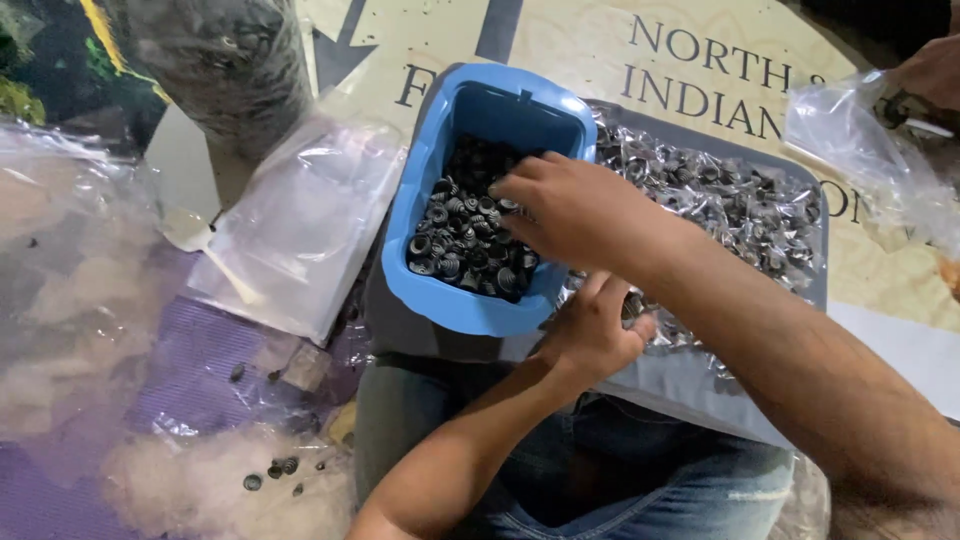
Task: Bagging small components into individual plastic bags and organizing them on a tray.
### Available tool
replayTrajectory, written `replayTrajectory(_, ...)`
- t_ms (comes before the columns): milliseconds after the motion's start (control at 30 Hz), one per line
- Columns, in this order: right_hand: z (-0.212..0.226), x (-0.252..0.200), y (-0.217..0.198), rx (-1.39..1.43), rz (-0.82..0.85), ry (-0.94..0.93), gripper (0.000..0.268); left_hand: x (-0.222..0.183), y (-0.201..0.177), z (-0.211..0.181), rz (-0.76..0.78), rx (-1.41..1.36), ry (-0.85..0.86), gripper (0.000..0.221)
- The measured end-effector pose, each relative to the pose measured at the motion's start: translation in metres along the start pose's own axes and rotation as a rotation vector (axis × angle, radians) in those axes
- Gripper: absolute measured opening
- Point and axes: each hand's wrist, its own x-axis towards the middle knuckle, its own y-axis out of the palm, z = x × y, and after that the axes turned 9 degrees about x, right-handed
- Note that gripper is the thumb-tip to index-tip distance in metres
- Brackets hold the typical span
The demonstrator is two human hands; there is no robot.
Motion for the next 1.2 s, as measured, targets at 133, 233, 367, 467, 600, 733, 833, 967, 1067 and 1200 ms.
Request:
replayTrajectory(133,-0.017,0.052,0.031,-0.033,0.273,0.252,0.055,0.001,-0.031,-0.021,0.215,-0.097,-0.204,0.06)
replayTrajectory(233,-0.022,0.066,0.045,-0.015,0.273,0.32,0.055,0.002,-0.023,-0.016,0.232,-0.123,-0.246,0.055)
replayTrajectory(367,-0.003,0.064,0.028,0.098,0.328,0.332,0.033,0.004,-0.028,-0.015,0.324,-0.158,-0.236,0.061)
replayTrajectory(467,-0.001,0.06,0.023,0.136,0.381,0.308,0.043,0.003,-0.029,-0.014,0.34,-0.237,-0.219,0.062)
replayTrajectory(600,-0.013,0.062,0.035,0.092,0.341,0.272,0.036,0.005,-0.02,-0.01,0.31,-0.279,-0.212,0.063)
replayTrajectory(733,-0.01,0.062,0.025,0.173,0.27,0.233,0.019,0.002,0.004,0.009,0.1,-0.354,-0.09,0.067)
replayTrajectory(833,-0.011,0.06,0.015,0.224,0.244,0.204,0.018,0.007,0.04,0.023,-0.224,-0.267,0.075,0.055)
replayTrajectory(967,0.001,0.049,-0.002,0.219,0.137,0.198,0.027,0.002,0.005,0.011,-0.069,-0.257,0.116,0.046)
replayTrajectory(1067,0.001,0.041,-0.016,0.248,0.014,0.113,0.02,0.005,0.007,0.014,-0.242,-0.252,0.205,0.042)
replayTrajectory(1200,0.007,0.01,-0.051,0.211,-0.085,0.064,0.021,0.003,-0.017,0.0,-0.122,-0.205,0.022,0.048)
